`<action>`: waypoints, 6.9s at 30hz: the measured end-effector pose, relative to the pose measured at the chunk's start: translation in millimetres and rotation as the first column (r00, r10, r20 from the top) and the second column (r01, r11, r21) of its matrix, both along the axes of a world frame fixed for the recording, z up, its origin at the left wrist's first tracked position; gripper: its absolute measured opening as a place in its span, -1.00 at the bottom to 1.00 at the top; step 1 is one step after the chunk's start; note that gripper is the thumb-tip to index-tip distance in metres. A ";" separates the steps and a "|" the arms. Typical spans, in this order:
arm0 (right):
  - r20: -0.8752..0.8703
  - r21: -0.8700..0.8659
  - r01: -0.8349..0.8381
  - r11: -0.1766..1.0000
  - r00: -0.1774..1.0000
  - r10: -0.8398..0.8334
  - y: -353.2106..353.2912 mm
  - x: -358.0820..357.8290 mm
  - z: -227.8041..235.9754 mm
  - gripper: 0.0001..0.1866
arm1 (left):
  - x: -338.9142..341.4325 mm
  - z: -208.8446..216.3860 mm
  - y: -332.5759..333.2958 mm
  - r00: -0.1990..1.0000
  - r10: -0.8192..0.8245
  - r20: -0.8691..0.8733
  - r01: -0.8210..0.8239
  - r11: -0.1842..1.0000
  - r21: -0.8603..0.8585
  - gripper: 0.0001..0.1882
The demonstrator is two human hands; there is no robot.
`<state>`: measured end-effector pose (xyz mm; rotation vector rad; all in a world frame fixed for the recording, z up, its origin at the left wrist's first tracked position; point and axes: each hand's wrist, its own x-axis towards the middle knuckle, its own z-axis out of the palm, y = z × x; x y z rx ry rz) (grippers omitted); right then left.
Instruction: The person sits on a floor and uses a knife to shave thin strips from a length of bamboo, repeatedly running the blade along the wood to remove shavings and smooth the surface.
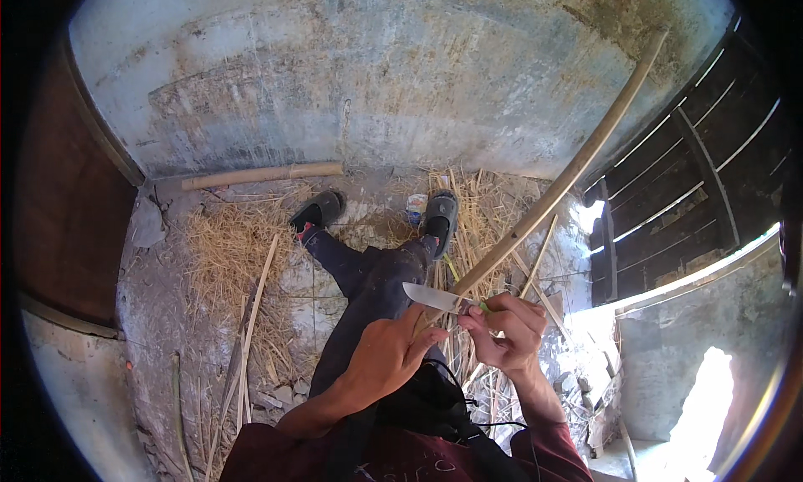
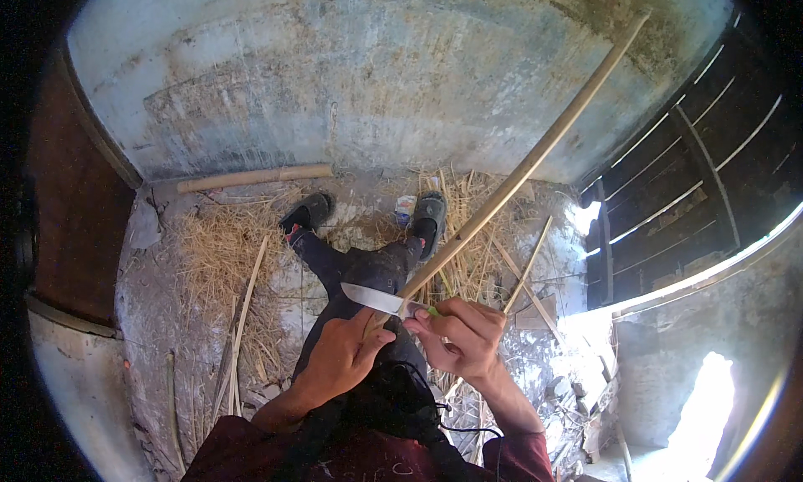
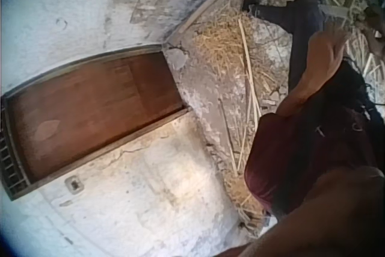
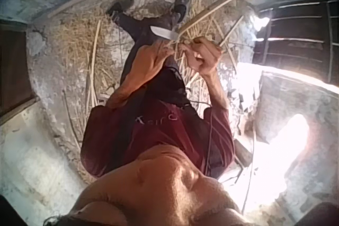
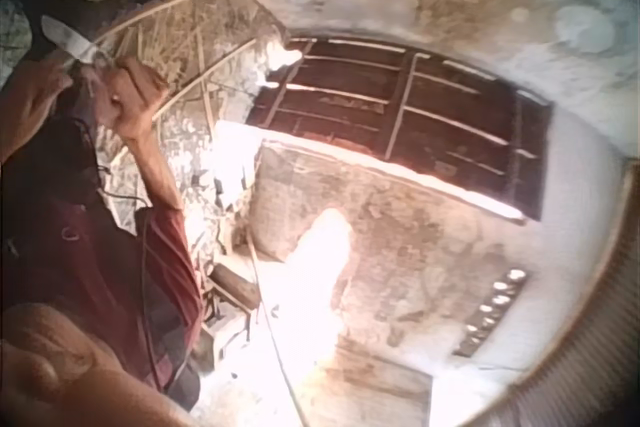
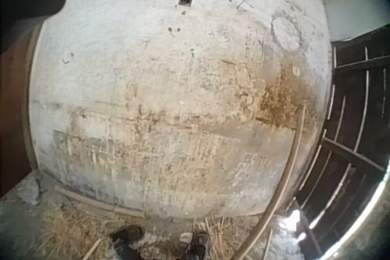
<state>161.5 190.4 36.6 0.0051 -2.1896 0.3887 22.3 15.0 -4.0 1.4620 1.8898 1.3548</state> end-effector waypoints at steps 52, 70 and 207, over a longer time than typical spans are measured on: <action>-0.025 0.168 0.006 0.986 1.000 -0.002 -0.2 13.7 0.9 -0.66 | 3.2 1.6 -2.4 0.993 -0.113 0.021 0.112 0.993 0.022 -0.52; -0.056 -0.022 0.287 0.958 0.956 -0.287 42.2 30.4 8.5 -0.74 | 1.0 -15.5 -22.5 0.999 -0.025 0.040 0.031 0.989 -0.142 -0.52; 0.346 0.158 0.987 -0.024 -0.078 -0.935 420.9 146.2 2.2 -0.64 | -16.4 -41.4 -82.9 0.973 -0.077 -0.217 -0.053 0.840 -0.540 -0.45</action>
